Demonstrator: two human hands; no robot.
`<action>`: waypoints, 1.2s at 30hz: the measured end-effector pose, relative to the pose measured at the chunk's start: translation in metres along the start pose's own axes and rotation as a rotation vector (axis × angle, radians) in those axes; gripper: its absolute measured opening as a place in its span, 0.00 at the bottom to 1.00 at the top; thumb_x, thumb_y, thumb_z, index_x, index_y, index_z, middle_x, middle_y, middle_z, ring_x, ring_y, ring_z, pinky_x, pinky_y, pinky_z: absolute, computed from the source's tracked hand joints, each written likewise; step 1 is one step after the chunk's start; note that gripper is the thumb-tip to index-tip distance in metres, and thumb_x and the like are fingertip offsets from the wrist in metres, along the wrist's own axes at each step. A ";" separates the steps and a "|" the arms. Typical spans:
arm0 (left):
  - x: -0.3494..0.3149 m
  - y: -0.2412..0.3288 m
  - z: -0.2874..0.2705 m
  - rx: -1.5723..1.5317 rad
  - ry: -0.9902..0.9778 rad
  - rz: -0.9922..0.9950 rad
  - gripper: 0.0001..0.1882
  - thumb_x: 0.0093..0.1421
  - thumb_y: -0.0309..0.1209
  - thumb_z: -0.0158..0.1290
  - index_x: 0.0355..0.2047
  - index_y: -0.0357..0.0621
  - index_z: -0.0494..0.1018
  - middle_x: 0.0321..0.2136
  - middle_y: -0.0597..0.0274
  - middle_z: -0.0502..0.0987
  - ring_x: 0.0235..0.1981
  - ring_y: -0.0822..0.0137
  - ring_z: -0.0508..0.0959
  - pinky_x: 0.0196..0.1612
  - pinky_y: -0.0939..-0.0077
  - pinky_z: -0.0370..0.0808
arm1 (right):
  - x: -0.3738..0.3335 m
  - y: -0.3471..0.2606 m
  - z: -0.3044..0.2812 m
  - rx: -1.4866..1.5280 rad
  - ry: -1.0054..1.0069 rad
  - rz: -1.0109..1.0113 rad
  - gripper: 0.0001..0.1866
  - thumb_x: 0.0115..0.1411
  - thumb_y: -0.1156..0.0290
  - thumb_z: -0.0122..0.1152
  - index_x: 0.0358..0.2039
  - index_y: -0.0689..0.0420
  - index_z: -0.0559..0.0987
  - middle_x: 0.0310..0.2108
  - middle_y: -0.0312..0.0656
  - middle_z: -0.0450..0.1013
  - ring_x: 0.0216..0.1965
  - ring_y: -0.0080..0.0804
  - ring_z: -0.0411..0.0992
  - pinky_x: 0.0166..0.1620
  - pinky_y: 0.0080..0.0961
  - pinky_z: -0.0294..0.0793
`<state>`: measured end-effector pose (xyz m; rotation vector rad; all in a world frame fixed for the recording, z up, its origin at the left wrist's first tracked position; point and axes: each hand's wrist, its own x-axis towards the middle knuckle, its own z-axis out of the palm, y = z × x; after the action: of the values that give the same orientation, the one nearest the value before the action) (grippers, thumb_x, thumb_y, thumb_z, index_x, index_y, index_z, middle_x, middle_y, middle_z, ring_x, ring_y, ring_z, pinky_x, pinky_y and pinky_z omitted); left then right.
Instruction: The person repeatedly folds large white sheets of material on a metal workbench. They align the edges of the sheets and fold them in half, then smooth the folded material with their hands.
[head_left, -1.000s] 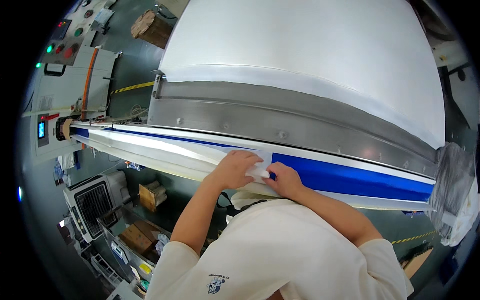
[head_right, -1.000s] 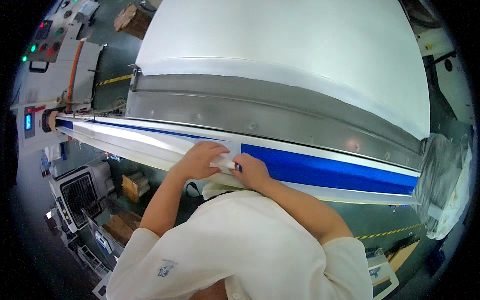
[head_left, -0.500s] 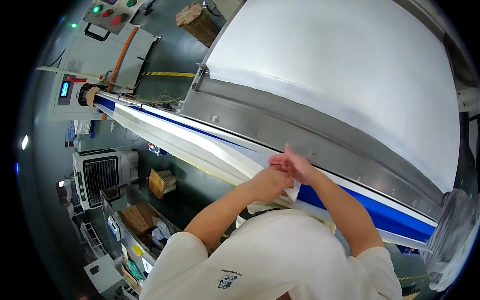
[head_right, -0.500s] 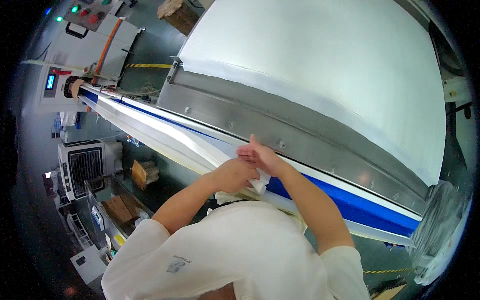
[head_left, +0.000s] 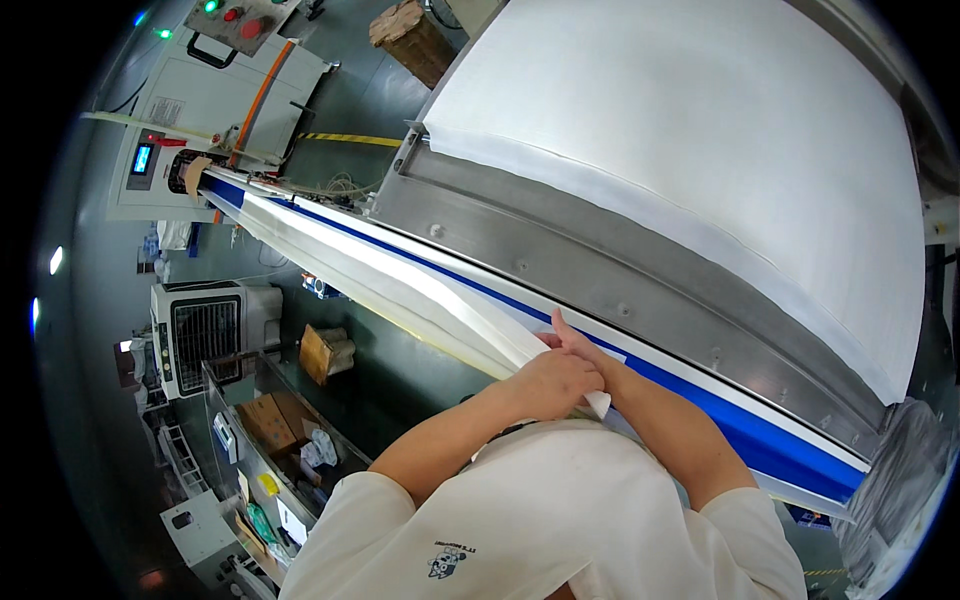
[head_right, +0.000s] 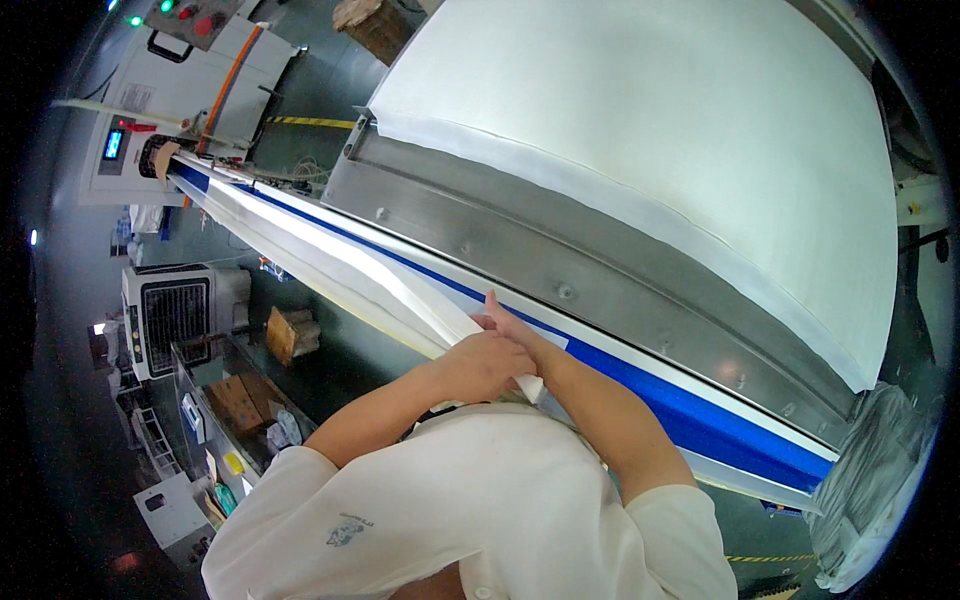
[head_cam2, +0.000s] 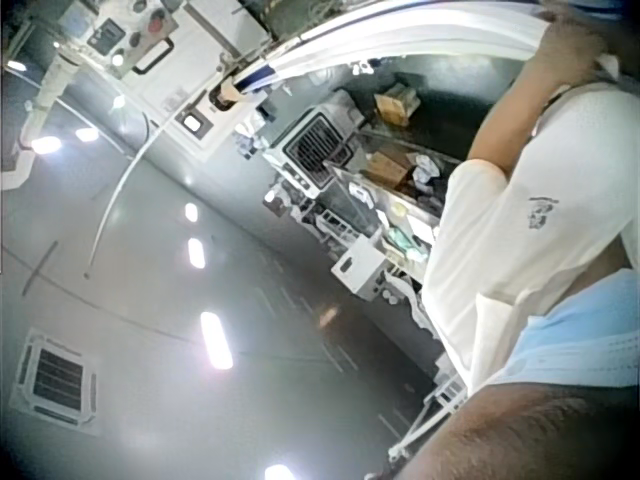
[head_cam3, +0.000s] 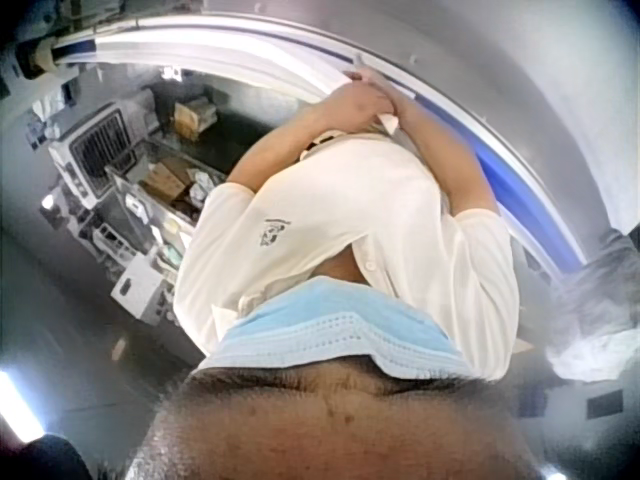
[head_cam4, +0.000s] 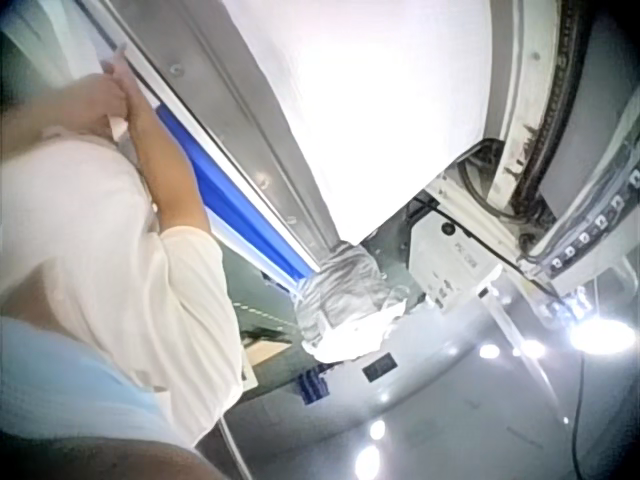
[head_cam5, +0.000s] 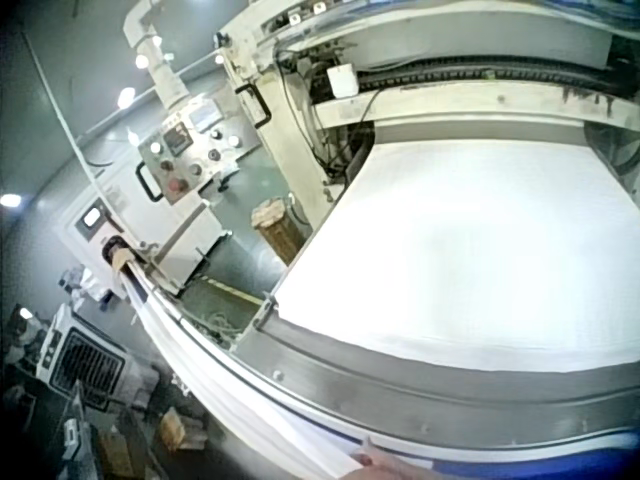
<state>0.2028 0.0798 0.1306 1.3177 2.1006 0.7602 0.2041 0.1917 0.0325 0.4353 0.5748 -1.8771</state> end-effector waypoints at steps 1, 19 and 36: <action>0.000 0.000 -0.001 0.005 -0.011 -0.025 0.13 0.47 0.27 0.59 0.35 0.42 0.76 0.33 0.57 0.77 0.40 0.55 0.76 0.44 0.61 0.70 | -0.004 -0.001 0.003 0.006 0.014 0.004 0.44 0.59 0.30 0.35 0.54 0.60 0.70 0.45 0.37 0.73 0.45 0.26 0.71 0.49 0.24 0.69; 0.006 -0.005 0.009 -0.234 0.107 -0.009 0.15 0.52 0.30 0.58 0.41 0.46 0.74 0.39 0.55 0.76 0.42 0.52 0.75 0.44 0.60 0.72 | -0.049 0.039 -0.048 0.015 0.049 -0.104 0.37 0.63 0.36 0.37 0.51 0.57 0.72 0.51 0.44 0.71 0.52 0.35 0.69 0.52 0.35 0.69; 0.012 -0.257 -0.095 0.497 0.908 -0.445 0.17 0.55 0.32 0.53 0.45 0.42 0.69 0.47 0.53 0.71 0.51 0.52 0.70 0.56 0.56 0.64 | 0.053 -0.235 0.045 -1.493 0.799 -0.718 0.13 0.59 0.63 0.57 0.36 0.61 0.78 0.28 0.41 0.77 0.27 0.28 0.73 0.35 0.26 0.72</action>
<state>-0.0254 -0.0187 0.0137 0.6722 3.3222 0.7328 -0.0355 0.1984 0.0841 -0.1101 2.6293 -1.2460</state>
